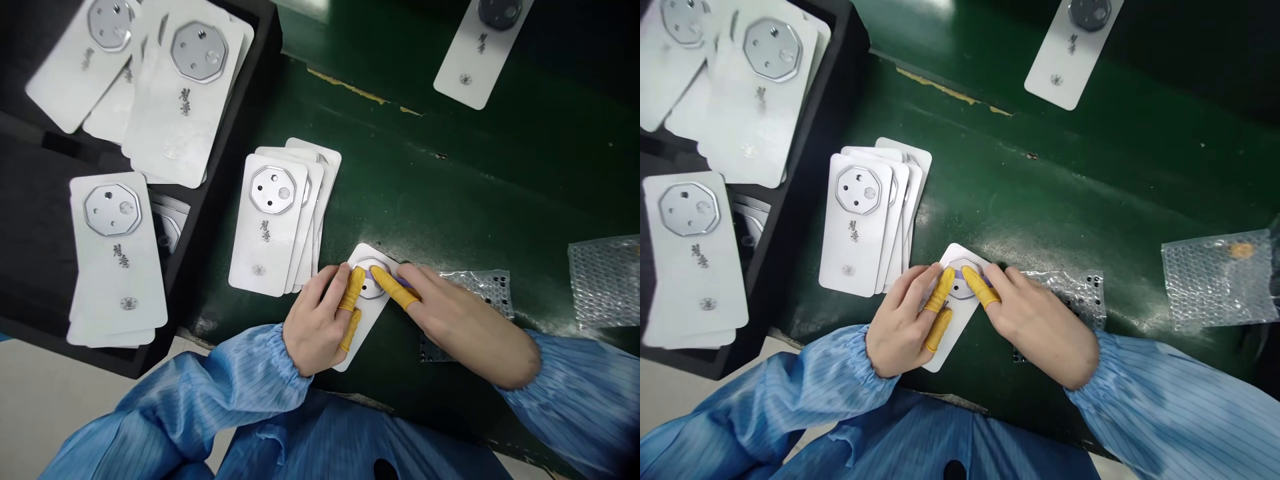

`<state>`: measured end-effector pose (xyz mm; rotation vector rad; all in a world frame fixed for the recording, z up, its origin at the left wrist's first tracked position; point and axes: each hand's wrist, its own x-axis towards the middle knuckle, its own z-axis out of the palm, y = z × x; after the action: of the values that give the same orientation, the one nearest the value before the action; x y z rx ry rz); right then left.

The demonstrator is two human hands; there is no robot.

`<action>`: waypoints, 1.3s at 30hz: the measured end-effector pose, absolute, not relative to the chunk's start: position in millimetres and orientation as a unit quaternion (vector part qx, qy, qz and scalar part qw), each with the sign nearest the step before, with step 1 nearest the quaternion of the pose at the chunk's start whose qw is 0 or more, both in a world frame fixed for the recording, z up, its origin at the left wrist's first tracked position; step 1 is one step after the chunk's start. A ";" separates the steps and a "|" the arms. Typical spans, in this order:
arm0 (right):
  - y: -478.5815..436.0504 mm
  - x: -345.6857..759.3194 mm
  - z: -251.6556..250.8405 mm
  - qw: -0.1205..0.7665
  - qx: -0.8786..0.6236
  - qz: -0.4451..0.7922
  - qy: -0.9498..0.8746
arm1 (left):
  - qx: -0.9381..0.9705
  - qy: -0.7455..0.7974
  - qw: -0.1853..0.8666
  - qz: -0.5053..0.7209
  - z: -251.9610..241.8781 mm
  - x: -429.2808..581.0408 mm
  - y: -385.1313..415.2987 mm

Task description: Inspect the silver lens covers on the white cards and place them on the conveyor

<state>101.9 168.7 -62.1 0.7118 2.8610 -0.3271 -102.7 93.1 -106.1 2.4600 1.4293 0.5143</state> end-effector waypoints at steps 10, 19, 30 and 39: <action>166.1 125.6 -60.5 -0.007 0.275 -0.183 0.944 | 0.845 0.475 0.069 0.237 -113.0 -105.9 90.2; 151.2 119.9 -68.4 -0.004 0.279 -0.192 0.941 | 0.839 0.483 0.045 0.246 -107.2 -101.3 87.3; 150.1 117.0 -66.1 0.034 0.324 -0.211 0.922 | 0.853 0.478 0.105 0.183 -103.7 -106.2 83.1; 150.8 117.0 -65.4 0.038 0.351 -0.233 0.906 | 0.831 0.493 0.161 0.203 -104.5 -104.8 81.7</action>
<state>117.0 150.8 -65.4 1.0778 2.7805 -0.7140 -104.8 81.7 -104.5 2.3720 1.4085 0.5784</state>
